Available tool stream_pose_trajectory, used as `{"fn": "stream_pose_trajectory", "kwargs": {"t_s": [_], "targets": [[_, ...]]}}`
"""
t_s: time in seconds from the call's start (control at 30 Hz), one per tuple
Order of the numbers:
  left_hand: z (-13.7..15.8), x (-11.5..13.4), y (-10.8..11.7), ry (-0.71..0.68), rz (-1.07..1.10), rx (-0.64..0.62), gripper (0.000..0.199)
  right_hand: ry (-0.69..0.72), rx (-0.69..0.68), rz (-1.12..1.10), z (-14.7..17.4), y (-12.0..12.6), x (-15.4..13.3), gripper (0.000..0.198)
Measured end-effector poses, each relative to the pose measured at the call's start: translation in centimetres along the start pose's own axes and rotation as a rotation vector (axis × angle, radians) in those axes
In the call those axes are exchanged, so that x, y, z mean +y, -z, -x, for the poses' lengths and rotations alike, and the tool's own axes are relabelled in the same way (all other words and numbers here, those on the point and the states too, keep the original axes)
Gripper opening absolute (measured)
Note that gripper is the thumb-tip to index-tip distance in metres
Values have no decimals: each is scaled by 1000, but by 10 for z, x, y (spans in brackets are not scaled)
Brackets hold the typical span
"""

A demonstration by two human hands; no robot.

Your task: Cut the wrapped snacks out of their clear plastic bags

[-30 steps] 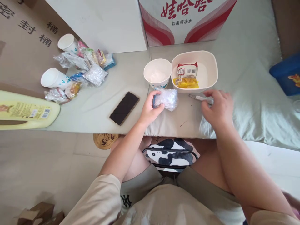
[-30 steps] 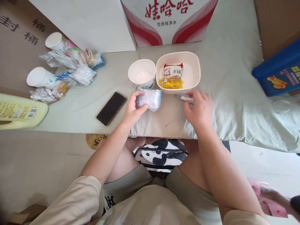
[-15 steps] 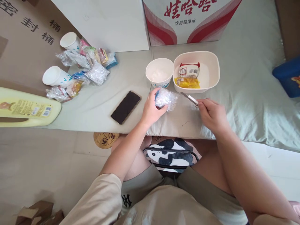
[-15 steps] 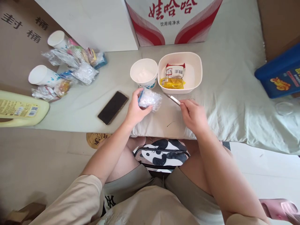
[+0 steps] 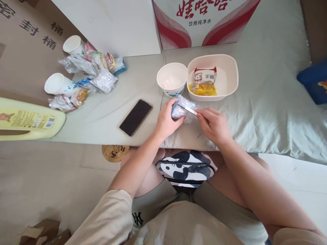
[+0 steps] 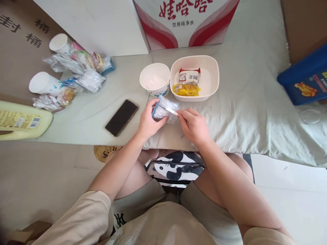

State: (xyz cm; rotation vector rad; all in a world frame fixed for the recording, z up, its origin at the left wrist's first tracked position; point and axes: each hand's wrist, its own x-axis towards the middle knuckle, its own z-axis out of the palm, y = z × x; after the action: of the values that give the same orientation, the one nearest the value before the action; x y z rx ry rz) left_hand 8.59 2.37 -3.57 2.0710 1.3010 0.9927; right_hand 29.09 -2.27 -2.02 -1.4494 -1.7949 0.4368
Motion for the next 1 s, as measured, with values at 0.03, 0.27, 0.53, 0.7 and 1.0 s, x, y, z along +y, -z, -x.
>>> {"fn": "stream_pose_trajectory", "kwargs": {"t_s": [0.03, 0.27, 0.53, 0.7, 1.0], "targets": [[0, 0, -1, -3, 10, 5, 66, 8, -5, -7, 0, 0, 1, 31], [-2, -14, -1, 17, 200, 106, 69, -63, -40, 12, 0, 9, 7, 32], [-5, -38, 12, 212, 405, 157, 82, -220, -106, 56, -1, 38, 39, 26], [3, -8, 11, 167, 338, -169, 72, -262, -46, 222, 2, 49, 60, 25], [-1, -5, 15, 199, 276, -2, 63, -144, 40, 147, 1, 41, 37, 24]]}}
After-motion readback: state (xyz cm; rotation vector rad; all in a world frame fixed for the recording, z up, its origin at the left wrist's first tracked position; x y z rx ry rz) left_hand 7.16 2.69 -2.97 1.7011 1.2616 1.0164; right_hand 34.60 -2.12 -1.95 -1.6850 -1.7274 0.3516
